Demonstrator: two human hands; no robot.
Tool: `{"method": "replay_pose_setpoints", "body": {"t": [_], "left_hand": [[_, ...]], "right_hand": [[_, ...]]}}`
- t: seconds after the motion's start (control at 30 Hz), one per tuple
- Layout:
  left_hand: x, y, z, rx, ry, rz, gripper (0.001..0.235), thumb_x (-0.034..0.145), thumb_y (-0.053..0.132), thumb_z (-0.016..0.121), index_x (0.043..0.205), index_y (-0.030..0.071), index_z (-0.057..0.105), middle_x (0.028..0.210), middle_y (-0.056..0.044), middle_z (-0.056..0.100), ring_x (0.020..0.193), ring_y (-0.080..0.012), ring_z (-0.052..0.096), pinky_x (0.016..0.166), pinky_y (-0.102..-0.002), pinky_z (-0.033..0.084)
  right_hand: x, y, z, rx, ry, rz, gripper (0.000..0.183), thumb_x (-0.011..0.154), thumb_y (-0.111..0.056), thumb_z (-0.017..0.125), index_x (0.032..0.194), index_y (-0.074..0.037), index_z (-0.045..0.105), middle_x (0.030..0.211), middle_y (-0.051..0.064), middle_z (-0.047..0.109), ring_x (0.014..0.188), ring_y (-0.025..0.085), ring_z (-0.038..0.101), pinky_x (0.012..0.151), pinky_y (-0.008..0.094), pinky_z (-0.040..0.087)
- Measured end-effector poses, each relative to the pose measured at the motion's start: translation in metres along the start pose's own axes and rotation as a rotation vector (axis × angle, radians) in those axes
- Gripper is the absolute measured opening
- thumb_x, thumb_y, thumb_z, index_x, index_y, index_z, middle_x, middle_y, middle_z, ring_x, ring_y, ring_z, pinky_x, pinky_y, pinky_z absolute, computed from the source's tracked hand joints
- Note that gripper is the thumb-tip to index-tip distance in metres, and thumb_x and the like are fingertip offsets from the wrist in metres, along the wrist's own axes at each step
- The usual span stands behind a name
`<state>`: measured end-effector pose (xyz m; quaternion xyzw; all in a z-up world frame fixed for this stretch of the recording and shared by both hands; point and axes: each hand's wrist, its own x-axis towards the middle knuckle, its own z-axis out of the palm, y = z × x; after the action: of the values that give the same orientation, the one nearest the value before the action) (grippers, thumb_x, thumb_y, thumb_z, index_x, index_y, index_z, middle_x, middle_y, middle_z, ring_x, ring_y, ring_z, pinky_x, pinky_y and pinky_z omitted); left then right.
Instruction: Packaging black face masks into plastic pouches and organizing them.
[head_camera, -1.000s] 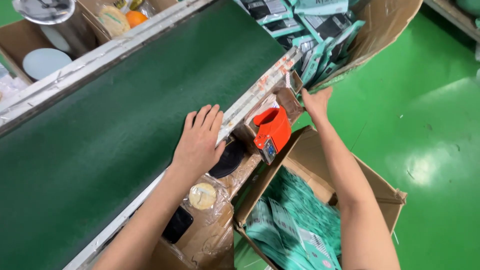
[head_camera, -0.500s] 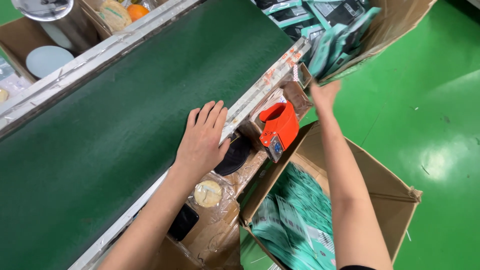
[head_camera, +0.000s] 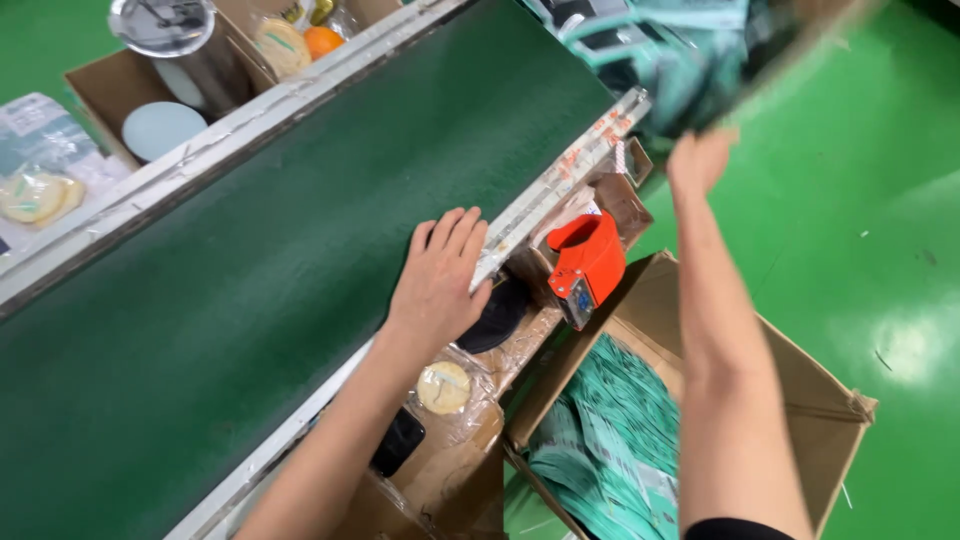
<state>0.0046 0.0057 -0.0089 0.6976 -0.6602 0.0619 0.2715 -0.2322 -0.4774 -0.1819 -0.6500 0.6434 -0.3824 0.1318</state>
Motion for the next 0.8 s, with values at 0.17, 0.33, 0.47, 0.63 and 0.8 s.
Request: {"method": "replay_pose_setpoints", "body": {"t": [0.17, 0.33, 0.47, 0.63, 0.8], "left_hand": [[0.001, 0.003, 0.004, 0.021, 0.011, -0.012, 0.069, 0.075, 0.023, 0.077, 0.134, -0.006, 0.054, 0.143, -0.021, 0.053, 0.136, -0.0358, 0.045, 0.111, -0.05, 0.034], [0.001, 0.004, 0.001, -0.043, 0.023, -0.007, 0.066, 0.075, 0.019, 0.077, 0.131, -0.005, 0.055, 0.143, -0.022, 0.054, 0.136, -0.0366, 0.046, 0.111, -0.049, 0.035], [0.007, 0.007, 0.001, -0.007, 0.052, 0.0, 0.066, 0.076, 0.021, 0.079, 0.132, -0.005, 0.056, 0.143, -0.02, 0.055, 0.136, -0.0352, 0.047, 0.111, -0.049, 0.036], [-0.003, 0.006, 0.006, 0.008, 0.037, 0.026, 0.065, 0.076, 0.02, 0.08, 0.132, -0.005, 0.056, 0.143, -0.02, 0.055, 0.136, -0.0353, 0.046, 0.111, -0.049, 0.036], [0.004, 0.008, 0.005, -0.011, 0.017, 0.007, 0.069, 0.073, 0.021, 0.08, 0.132, -0.005, 0.056, 0.144, -0.021, 0.054, 0.137, -0.0352, 0.046, 0.111, -0.049, 0.035]], "right_hand": [[-0.036, 0.002, -0.064, 0.132, -0.182, -0.38, 0.054, 0.093, -0.022, 0.064, 0.13, 0.015, 0.05, 0.119, 0.039, 0.061, 0.113, 0.053, 0.058, 0.102, 0.054, 0.044], [0.051, 0.025, 0.042, -0.19, -0.173, -0.206, 0.046, 0.105, -0.028, 0.06, 0.131, 0.01, 0.06, 0.137, 0.034, 0.062, 0.131, 0.048, 0.058, 0.119, 0.049, 0.043], [0.02, 0.009, -0.03, 0.076, -0.132, -0.535, 0.058, 0.095, -0.016, 0.063, 0.137, 0.02, 0.047, 0.133, 0.043, 0.055, 0.125, 0.054, 0.054, 0.112, 0.051, 0.041], [0.038, 0.03, 0.012, 0.065, -0.101, -0.311, 0.045, 0.094, -0.022, 0.06, 0.127, 0.008, 0.059, 0.12, 0.032, 0.067, 0.11, 0.046, 0.064, 0.097, 0.052, 0.049], [0.033, 0.022, -0.048, 0.059, -0.23, -0.335, 0.035, 0.095, -0.022, 0.064, 0.112, 0.009, 0.064, 0.105, 0.03, 0.069, 0.097, 0.046, 0.066, 0.09, 0.055, 0.053]]}}
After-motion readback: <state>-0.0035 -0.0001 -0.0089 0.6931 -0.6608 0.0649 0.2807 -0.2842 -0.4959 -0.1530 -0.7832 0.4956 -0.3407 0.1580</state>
